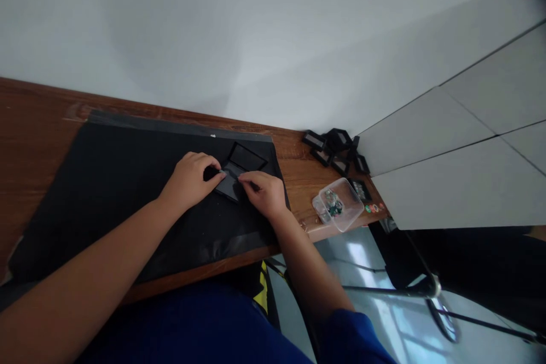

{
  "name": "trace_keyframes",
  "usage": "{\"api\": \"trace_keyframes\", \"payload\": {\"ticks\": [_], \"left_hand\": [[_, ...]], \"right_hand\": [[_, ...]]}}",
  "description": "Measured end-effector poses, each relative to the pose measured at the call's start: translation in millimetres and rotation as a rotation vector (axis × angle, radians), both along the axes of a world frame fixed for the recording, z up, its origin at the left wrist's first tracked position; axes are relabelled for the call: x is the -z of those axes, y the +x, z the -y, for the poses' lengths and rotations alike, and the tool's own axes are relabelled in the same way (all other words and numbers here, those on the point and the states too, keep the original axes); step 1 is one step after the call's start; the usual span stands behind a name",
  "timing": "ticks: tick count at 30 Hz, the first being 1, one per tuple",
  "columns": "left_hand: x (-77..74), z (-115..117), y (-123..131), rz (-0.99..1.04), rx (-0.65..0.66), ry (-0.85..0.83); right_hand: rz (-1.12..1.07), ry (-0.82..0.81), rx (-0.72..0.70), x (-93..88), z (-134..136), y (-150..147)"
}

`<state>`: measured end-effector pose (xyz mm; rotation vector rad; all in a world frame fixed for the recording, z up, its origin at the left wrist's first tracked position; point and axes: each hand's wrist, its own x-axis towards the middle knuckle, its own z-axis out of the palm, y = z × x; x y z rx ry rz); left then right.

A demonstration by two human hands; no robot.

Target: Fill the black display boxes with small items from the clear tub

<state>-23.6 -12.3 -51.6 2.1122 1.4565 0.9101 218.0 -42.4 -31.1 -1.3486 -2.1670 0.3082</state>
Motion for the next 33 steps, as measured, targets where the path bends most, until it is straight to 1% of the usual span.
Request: {"api": "trace_keyframes", "payload": {"ticks": [5, 11, 17, 23, 26, 31, 33], "left_hand": [[3.3, 0.4, -0.3, -0.009, 0.03, 0.01], [3.6, 4.5, 3.4, -0.059, 0.05, 0.015], [-2.5, 5.4, 5.3, -0.098, 0.04, -0.05], [1.5, 0.8, 0.1, -0.066, 0.07, -0.057], [3.2, -0.8, -2.5, -0.061, 0.087, -0.047], [1.8, -3.2, -5.5, -0.049, 0.123, -0.05], [1.4, -5.3, -6.8, -0.036, 0.135, -0.049]], "right_hand": [[-0.017, -0.02, -0.024, 9.2, -7.1, -3.9], [-0.017, -0.075, 0.036, 15.3, -4.6, -3.8], [-0.048, -0.105, 0.014, 13.3, -6.3, -4.5], [-0.083, -0.081, -0.001, 10.7, -4.0, -4.5], [-0.11, -0.073, 0.018, 10.6, -1.0, -4.1], [-0.234, -0.033, 0.042, 8.7, 2.9, -3.3], [-0.24, -0.049, 0.052, 7.5, 3.8, -3.2]]}}
